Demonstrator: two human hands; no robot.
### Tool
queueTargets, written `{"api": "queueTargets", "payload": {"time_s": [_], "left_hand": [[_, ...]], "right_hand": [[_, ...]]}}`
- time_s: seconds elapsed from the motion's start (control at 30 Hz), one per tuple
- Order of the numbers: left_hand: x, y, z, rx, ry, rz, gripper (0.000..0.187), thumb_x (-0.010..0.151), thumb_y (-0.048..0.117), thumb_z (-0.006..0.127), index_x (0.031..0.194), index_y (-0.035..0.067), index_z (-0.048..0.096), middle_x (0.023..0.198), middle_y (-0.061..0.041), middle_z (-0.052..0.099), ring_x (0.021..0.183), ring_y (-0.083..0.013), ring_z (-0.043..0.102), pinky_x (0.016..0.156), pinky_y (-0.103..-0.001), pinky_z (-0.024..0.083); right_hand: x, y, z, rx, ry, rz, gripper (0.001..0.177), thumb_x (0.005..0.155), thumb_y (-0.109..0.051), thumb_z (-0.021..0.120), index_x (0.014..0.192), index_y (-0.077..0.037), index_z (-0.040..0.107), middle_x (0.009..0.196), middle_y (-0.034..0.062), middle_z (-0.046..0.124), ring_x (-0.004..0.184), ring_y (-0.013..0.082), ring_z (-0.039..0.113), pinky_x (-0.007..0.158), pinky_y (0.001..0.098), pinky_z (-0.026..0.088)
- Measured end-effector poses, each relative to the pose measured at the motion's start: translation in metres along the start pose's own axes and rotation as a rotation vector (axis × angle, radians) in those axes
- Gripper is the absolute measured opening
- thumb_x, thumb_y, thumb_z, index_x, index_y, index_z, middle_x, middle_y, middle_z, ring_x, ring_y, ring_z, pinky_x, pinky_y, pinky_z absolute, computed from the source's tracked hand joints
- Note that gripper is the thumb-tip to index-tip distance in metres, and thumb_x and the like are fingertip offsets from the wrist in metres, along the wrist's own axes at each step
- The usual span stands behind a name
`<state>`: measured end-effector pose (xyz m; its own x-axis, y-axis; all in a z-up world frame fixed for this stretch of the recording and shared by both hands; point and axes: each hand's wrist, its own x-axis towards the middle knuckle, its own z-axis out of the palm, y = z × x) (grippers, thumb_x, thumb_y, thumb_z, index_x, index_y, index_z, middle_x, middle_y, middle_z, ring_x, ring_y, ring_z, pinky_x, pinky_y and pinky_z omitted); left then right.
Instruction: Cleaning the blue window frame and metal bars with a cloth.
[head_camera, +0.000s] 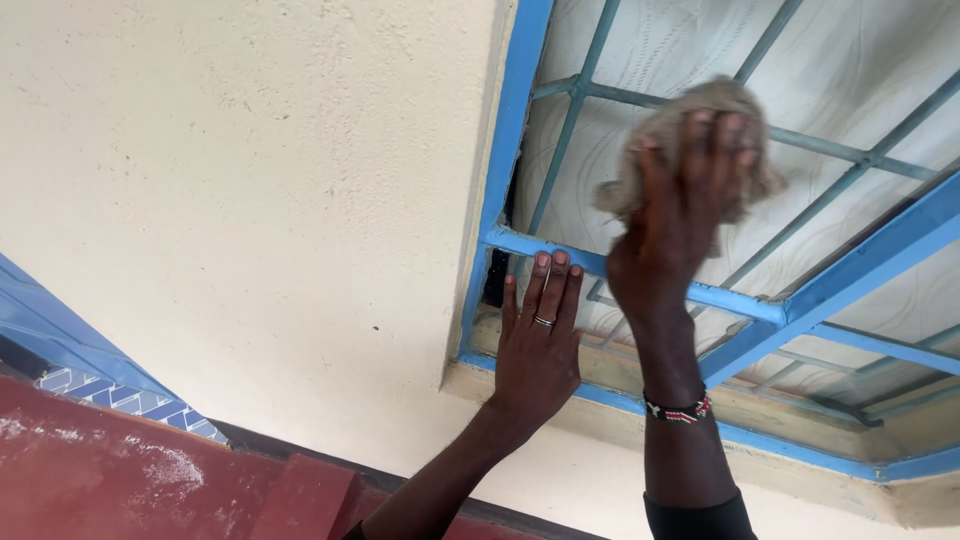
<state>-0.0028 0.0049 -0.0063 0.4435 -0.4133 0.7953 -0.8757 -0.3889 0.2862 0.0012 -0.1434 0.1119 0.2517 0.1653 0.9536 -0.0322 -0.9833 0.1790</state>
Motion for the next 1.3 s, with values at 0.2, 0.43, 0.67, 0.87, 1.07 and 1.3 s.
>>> {"api": "queueTargets", "payload": {"time_s": [0.2,0.43,0.67,0.87,1.07,1.3], "left_hand": [[0.0,-0.002,0.006,-0.059,-0.084,-0.014,0.083,0.093,0.013,0.072,0.16,-0.005,0.026,0.168,-0.023,0.017,0.162,-0.0367,0.01,0.129,-0.062,0.008],[-0.005,-0.015,-0.007,-0.282,0.129,0.039,0.056,0.095,0.006,0.068,0.146,-0.005,0.047,0.158,-0.025,0.041,0.155,-0.0386,0.032,0.127,-0.058,0.028],[0.022,-0.033,-0.072,-0.336,0.512,0.036,0.027,0.103,-0.003,0.062,0.13,-0.002,0.061,0.147,-0.021,0.058,0.15,-0.0381,0.049,0.125,-0.049,0.05],[0.026,-0.014,-0.067,-0.436,0.47,0.062,0.035,0.104,0.001,0.062,0.138,-0.002,0.053,0.153,-0.024,0.052,0.15,-0.0396,0.048,0.126,-0.051,0.048],[0.038,-0.006,-0.066,-0.47,0.427,0.056,0.053,0.109,0.012,0.064,0.153,-0.001,0.038,0.169,-0.023,0.03,0.165,-0.0366,0.028,0.131,-0.05,0.039],[0.043,-0.016,-0.042,-0.36,0.336,0.053,0.052,0.104,0.009,0.068,0.15,0.0,0.045,0.17,-0.023,0.029,0.164,-0.0414,0.02,0.136,-0.056,0.03]], "right_hand": [[0.051,-0.048,-0.004,0.021,-0.228,-0.11,0.057,0.104,0.0,0.074,0.156,-0.015,0.055,0.174,0.0072,0.034,0.166,0.0258,0.021,0.14,0.0508,0.011],[0.028,-0.035,-0.014,0.144,-0.426,-0.322,0.068,0.096,-0.02,0.077,0.158,-0.007,0.052,0.171,0.0118,0.029,0.16,0.0295,0.02,0.132,0.0532,0.014],[0.012,0.035,-0.043,-0.071,-0.121,-0.002,0.04,0.111,-0.003,0.066,0.15,-0.013,0.063,0.171,0.0081,0.039,0.163,0.0284,0.024,0.137,0.0566,0.013],[0.034,0.013,0.005,-0.267,0.003,0.11,0.072,0.111,-0.001,0.049,0.172,-0.019,0.013,0.175,0.0079,-0.004,0.163,0.0265,-0.006,0.133,0.0508,-0.003],[-0.011,-0.016,-0.018,-0.243,-0.495,-0.41,0.076,0.105,-0.006,0.064,0.169,-0.037,0.036,0.182,-0.0037,0.018,0.166,0.0175,0.011,0.14,0.0424,0.005],[-0.041,0.024,-0.063,-0.044,0.056,0.273,0.064,0.111,0.001,0.06,0.168,-0.017,0.035,0.175,0.0096,0.018,0.165,0.0305,0.006,0.133,0.054,0.002]]}}
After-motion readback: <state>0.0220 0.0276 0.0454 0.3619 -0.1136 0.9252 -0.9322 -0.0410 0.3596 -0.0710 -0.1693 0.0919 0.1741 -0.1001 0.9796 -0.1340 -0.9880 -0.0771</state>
